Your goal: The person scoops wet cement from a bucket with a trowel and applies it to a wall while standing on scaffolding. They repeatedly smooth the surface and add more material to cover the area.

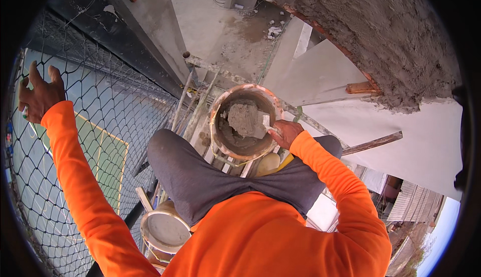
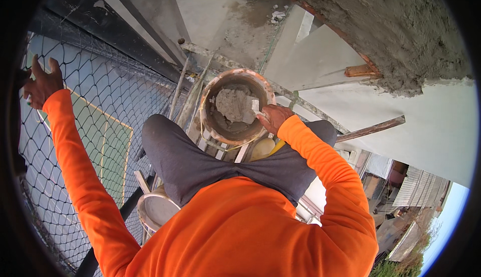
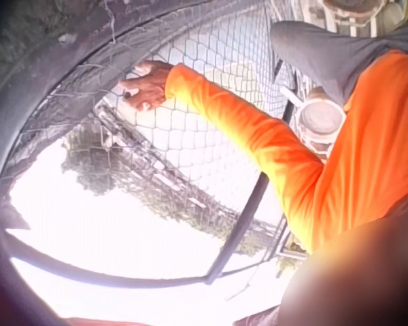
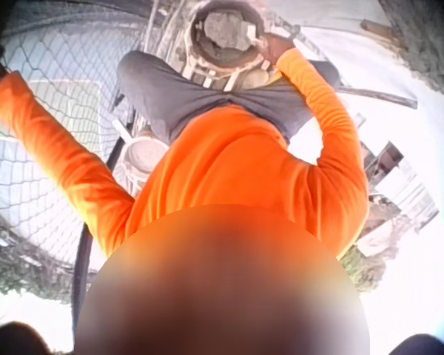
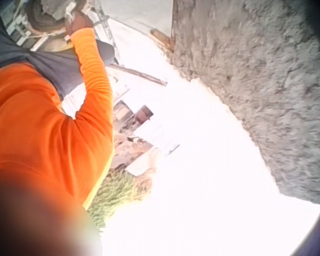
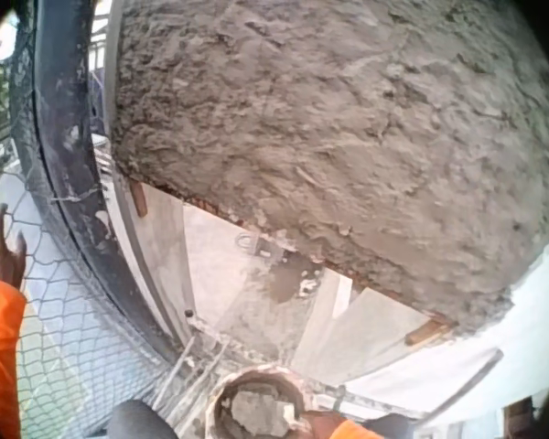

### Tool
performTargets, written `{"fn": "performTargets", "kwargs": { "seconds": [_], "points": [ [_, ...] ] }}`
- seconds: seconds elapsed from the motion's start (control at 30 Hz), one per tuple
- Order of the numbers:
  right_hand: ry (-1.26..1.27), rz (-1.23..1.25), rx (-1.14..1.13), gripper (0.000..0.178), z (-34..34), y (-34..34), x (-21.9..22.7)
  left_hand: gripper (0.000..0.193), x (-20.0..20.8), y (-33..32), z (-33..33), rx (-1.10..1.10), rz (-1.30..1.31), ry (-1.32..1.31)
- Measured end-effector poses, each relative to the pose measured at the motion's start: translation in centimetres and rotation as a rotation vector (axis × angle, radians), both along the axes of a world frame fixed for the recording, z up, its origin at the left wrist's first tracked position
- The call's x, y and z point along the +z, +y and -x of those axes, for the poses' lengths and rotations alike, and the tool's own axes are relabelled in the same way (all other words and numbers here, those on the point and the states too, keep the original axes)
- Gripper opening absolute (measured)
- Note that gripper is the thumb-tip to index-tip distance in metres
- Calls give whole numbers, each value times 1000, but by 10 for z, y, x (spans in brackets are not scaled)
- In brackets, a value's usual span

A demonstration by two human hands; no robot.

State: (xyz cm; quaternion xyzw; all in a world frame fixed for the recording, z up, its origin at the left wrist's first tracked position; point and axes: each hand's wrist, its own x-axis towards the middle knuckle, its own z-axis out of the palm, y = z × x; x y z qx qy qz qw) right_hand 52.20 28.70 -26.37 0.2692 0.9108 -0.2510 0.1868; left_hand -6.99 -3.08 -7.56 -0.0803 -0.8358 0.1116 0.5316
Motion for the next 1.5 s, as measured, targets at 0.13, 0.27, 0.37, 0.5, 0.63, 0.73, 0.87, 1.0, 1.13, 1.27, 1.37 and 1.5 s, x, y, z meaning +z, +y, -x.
{"fn": "performTargets", "kwargs": {
  "seconds": [0.13,0.27,0.37,0.5,0.63,0.73,0.87,1.0,1.13,1.27,1.37,1.5],
  "points": [
    [-10,-110,-15,40,-5,8,-4,51,2,3,-4,-3,-25,-14],
    [12,-92,-60,42,-6,16,-3,53,8,5,-20,-77,-2,-35],
    [43,-38,-107,45,-4,24,26,51,20,6,-34,-168,-26,-70],
    [23,-127,-77,44,24,34,95,37,40,5,-45,-249,25,-104],
    [154,-90,112,41,62,32,162,33,51,-8,-42,-371,75,-154],
    [311,159,301,37,87,39,197,34,51,-9,-33,-446,96,-79],
    [203,786,289,33,152,74,212,33,47,-6,-29,-450,81,-11],
    [280,680,-360,36,248,137,226,31,42,-6,-30,-379,89,0],
    [1168,453,-516,37,222,185,286,29,43,-4,-22,-361,65,46],
    [880,134,-243,32,143,174,286,26,43,0,-22,-389,70,59],
    [567,114,-86,27,100,126,216,26,42,0,-26,-367,45,68],
    [-170,-124,154,33,56,51,101,26,41,0,-25,-324,73,59]
  ]
}}
